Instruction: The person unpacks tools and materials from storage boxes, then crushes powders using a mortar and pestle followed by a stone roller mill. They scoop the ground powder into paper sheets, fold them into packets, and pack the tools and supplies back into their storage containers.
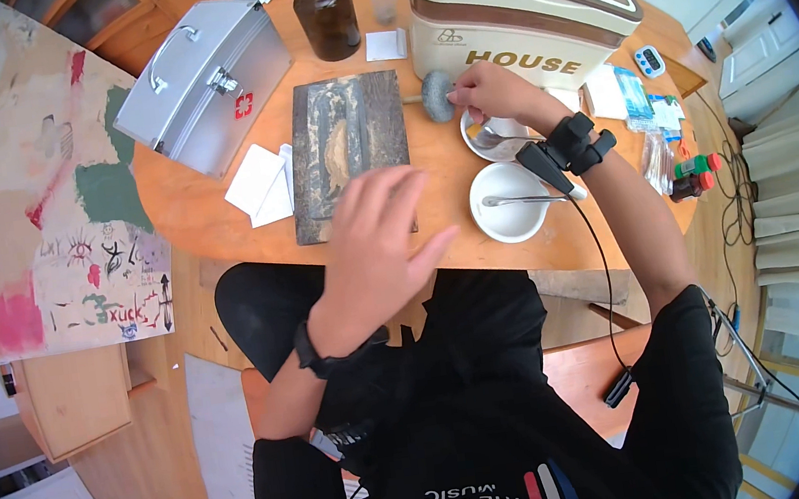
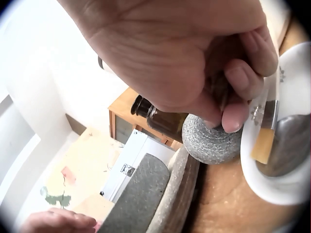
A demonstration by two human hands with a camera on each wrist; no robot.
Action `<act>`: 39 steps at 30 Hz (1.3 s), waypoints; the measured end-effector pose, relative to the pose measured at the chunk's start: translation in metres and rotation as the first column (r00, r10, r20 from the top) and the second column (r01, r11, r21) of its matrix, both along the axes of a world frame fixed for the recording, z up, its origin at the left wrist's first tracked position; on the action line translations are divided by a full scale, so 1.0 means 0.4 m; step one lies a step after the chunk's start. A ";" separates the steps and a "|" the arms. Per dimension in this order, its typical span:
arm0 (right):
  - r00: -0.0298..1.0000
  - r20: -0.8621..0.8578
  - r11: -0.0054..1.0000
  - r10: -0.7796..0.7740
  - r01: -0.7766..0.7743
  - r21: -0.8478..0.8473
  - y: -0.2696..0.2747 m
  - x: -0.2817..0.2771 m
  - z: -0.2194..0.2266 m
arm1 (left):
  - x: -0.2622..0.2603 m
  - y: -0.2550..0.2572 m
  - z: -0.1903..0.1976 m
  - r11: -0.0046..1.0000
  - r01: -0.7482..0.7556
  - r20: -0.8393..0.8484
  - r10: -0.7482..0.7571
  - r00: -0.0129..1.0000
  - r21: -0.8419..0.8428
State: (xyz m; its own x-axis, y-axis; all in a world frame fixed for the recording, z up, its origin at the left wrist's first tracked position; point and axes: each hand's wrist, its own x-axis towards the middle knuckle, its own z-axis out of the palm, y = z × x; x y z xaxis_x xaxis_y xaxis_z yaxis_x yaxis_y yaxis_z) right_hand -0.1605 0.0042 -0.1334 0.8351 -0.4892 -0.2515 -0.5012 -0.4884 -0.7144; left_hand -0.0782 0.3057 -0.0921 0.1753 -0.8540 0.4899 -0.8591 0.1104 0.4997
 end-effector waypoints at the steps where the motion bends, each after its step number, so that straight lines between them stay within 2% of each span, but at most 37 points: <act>1: 0.999 0.029 0.996 -0.014 0.012 0.090 -0.003 -0.005 0.000 | 0.016 0.008 0.017 1.000 -0.026 -0.007 0.026 1.000 -0.012; 2: 0.998 0.058 0.983 -0.028 0.018 0.180 -0.006 -0.011 0.001 | 0.032 0.013 0.028 0.998 -0.054 -0.014 0.054 0.998 -0.023; 3: 0.998 0.061 0.985 -0.025 0.014 0.174 -0.012 -0.018 0.004 | 0.049 0.015 0.031 0.998 -0.056 -0.010 0.056 0.998 -0.030; 6: 0.998 0.006 0.905 -0.057 0.049 0.422 -0.019 -0.029 0.027 | 0.103 0.015 0.041 0.988 -0.129 -0.052 0.125 0.991 -0.080; 7: 0.999 0.004 0.901 -0.047 0.041 0.432 -0.024 -0.029 0.026 | 0.120 0.017 0.037 0.988 -0.139 -0.051 0.136 0.989 -0.069; 9: 0.999 0.000 0.816 -0.041 0.033 0.577 -0.042 -0.031 0.020 | 0.161 0.010 0.018 0.969 -0.235 -0.075 0.230 0.970 -0.081; 13: 0.990 0.091 0.726 -0.108 0.016 0.687 -0.032 -0.049 0.037 | 0.222 0.017 -0.003 0.966 -0.257 -0.224 0.243 0.944 -0.035; 15: 0.985 0.114 0.697 -0.129 0.008 0.717 -0.025 -0.048 0.045 | 0.236 0.015 0.001 0.966 -0.257 -0.192 0.246 0.950 -0.034; 18: 0.963 0.250 0.724 -0.101 -0.101 0.683 -0.002 -0.039 0.075 | 0.255 0.002 0.009 0.975 -0.221 -0.262 0.204 0.943 -0.035; 24: 0.952 0.305 0.727 -0.012 -0.201 0.657 0.152 0.015 0.163 | 0.277 -0.038 0.037 0.979 -0.183 -0.397 0.132 0.908 -0.093; 26: 0.939 0.344 0.702 0.022 -0.260 0.663 0.210 0.036 0.166 | 0.288 -0.034 0.045 0.992 -0.121 -0.427 0.101 0.899 -0.019; 27: 0.942 0.335 0.703 0.026 -0.256 0.664 0.231 0.046 0.165 | 0.293 -0.032 0.037 0.992 -0.124 -0.435 0.103 0.894 -0.020; 29: 0.948 0.316 0.699 0.031 -0.247 0.671 0.264 0.064 0.158 | 0.300 -0.024 0.019 0.994 -0.058 -0.528 -0.003 0.849 -0.098; 30: 0.948 0.315 0.693 0.045 -0.257 0.673 0.272 0.072 0.144 | 0.304 -0.019 0.014 0.992 -0.070 -0.537 0.005 0.844 -0.101; 32: 0.963 0.264 0.703 0.050 -0.222 0.676 0.281 0.082 0.124 | 0.313 -0.007 0.005 0.996 -0.088 -0.500 0.088 0.862 0.023; 34: 0.977 0.209 0.714 0.050 -0.182 0.677 0.291 0.096 0.113 | 0.323 -0.005 -0.012 0.995 -0.087 -0.528 0.102 0.843 0.053; 36: 0.975 0.221 0.821 -0.027 -0.105 0.561 0.299 0.107 0.114 | 0.347 -0.017 -0.045 0.993 -0.085 -0.521 0.113 0.846 0.078; 37: 0.977 0.213 0.823 -0.021 -0.104 0.559 0.300 0.117 0.111 | 0.357 -0.030 -0.063 0.993 -0.089 -0.529 0.115 0.841 0.074; 38: 0.963 0.267 0.938 -0.042 -0.054 0.342 0.297 0.133 0.104 | 0.363 -0.047 -0.073 0.993 -0.113 -0.549 0.110 0.829 0.030; 39: 0.944 0.325 0.994 -0.048 0.014 0.108 0.293 0.146 0.097 | 0.370 -0.062 -0.082 0.991 -0.136 -0.568 0.105 0.817 -0.013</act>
State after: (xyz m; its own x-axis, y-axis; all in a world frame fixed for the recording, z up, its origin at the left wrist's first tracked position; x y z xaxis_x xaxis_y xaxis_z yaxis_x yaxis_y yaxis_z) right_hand -0.1020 0.1214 -0.0947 0.8646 -0.5021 -0.0172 -0.2452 -0.3919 -0.8867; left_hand 0.0699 0.2810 -0.1250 0.5344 -0.7844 0.3150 -0.4364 0.0632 0.8975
